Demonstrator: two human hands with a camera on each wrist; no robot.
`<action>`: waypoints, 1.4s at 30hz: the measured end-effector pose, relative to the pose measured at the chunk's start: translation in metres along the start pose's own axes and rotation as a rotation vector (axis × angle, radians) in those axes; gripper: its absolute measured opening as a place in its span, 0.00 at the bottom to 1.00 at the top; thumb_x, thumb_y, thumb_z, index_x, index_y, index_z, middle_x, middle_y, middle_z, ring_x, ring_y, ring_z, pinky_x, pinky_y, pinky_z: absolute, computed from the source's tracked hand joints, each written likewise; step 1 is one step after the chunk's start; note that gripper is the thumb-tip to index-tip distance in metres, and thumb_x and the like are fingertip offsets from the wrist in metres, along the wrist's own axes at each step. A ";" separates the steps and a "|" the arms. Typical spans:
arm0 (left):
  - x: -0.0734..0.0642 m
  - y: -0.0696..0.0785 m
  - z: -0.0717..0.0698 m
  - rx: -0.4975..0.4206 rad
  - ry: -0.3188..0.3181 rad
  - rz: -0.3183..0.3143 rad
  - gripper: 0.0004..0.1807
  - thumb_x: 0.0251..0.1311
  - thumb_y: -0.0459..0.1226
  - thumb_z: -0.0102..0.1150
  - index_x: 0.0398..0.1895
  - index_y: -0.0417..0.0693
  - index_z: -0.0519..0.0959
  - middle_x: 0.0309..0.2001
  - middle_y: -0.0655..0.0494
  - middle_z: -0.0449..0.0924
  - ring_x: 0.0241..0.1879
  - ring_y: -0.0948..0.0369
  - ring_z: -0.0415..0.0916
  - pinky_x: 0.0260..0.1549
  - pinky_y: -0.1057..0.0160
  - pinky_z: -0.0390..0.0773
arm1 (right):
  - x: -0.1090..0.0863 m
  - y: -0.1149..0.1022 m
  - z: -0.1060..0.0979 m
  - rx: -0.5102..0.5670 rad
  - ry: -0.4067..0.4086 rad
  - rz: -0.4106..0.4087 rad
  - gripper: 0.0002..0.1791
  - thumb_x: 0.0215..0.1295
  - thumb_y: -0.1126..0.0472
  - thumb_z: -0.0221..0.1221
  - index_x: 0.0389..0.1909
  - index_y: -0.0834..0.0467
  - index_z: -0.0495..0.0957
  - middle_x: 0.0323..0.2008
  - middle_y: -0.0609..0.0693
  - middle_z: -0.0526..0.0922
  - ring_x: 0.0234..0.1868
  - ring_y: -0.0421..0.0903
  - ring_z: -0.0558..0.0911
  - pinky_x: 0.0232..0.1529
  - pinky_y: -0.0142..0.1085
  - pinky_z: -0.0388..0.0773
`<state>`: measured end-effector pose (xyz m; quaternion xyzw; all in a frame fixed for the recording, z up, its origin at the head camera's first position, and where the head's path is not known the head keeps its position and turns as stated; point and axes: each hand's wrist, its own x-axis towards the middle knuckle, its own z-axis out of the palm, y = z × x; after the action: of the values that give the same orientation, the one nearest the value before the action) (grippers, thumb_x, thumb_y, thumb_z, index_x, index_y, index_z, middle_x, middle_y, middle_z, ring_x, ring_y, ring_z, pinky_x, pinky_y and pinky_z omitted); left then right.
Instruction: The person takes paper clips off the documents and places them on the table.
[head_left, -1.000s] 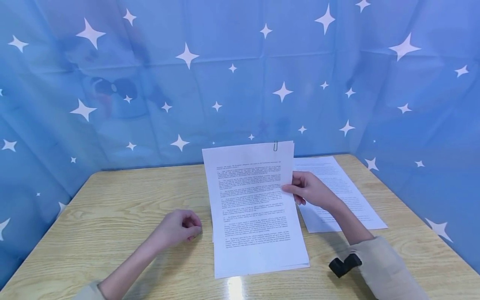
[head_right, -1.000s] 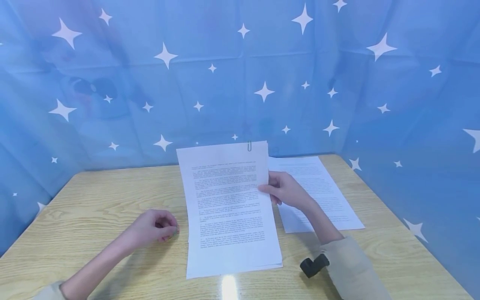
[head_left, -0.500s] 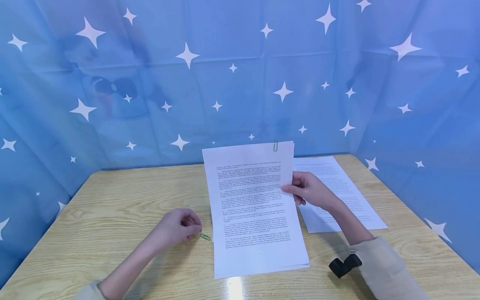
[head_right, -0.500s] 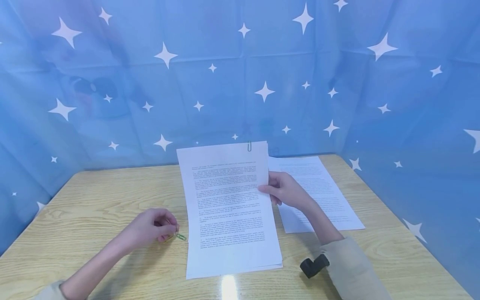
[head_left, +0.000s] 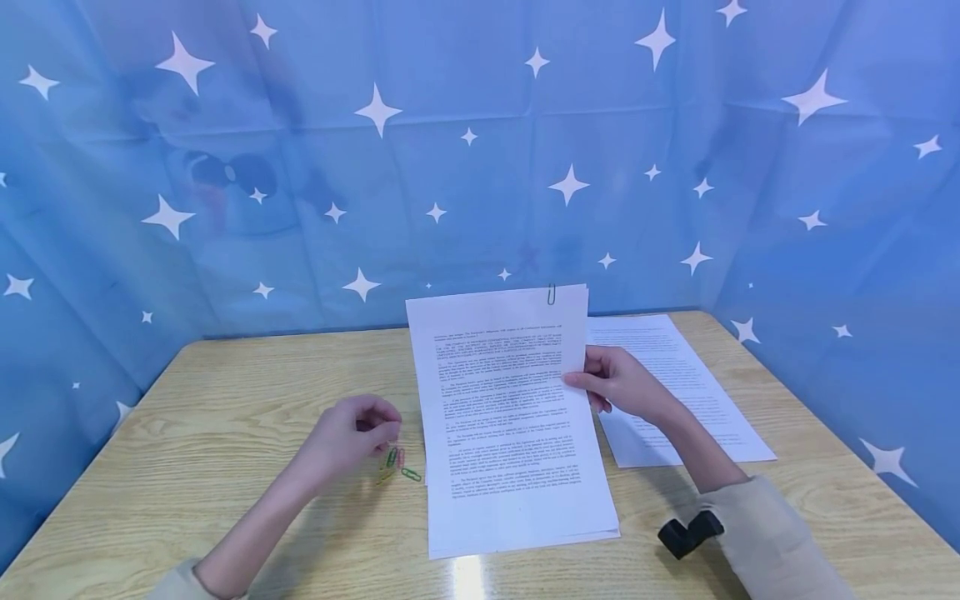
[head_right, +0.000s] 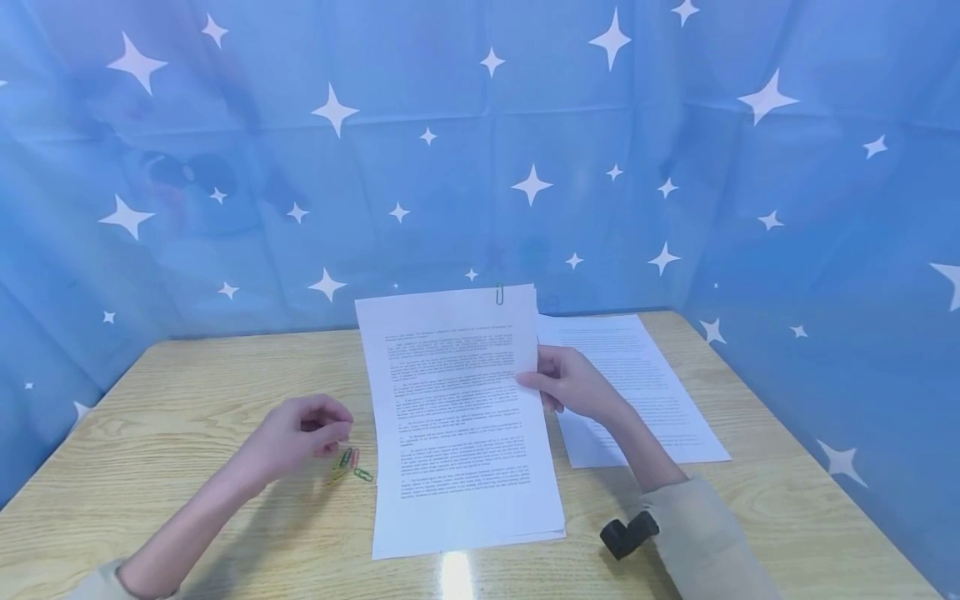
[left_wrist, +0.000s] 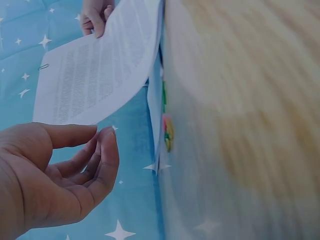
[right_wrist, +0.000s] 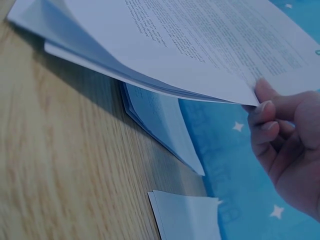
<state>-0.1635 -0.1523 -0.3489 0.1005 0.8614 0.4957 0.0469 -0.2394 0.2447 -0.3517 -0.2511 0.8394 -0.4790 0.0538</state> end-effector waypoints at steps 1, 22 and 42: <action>0.000 0.001 0.000 -0.005 0.010 0.009 0.06 0.67 0.30 0.60 0.43 0.36 0.80 0.34 0.47 0.81 0.31 0.56 0.78 0.32 0.59 0.81 | 0.000 0.000 0.000 -0.001 0.000 -0.002 0.11 0.73 0.61 0.60 0.50 0.61 0.79 0.24 0.55 0.83 0.15 0.57 0.72 0.16 0.38 0.71; 0.017 0.027 0.010 -0.197 0.108 0.183 0.08 0.68 0.31 0.60 0.47 0.37 0.81 0.39 0.45 0.82 0.36 0.54 0.79 0.38 0.64 0.81 | 0.003 0.001 0.004 0.005 -0.015 0.000 0.11 0.73 0.61 0.61 0.51 0.62 0.79 0.27 0.55 0.85 0.14 0.54 0.71 0.15 0.40 0.70; 0.041 0.066 0.037 -0.258 0.170 0.335 0.12 0.67 0.32 0.63 0.52 0.40 0.82 0.41 0.50 0.83 0.39 0.55 0.79 0.39 0.66 0.80 | 0.003 0.001 0.009 -0.023 -0.014 -0.023 0.12 0.73 0.62 0.60 0.51 0.64 0.78 0.28 0.54 0.85 0.13 0.50 0.71 0.14 0.38 0.69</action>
<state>-0.1880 -0.0797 -0.3095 0.1929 0.7629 0.6095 -0.0964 -0.2397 0.2367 -0.3565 -0.2647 0.8415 -0.4682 0.0514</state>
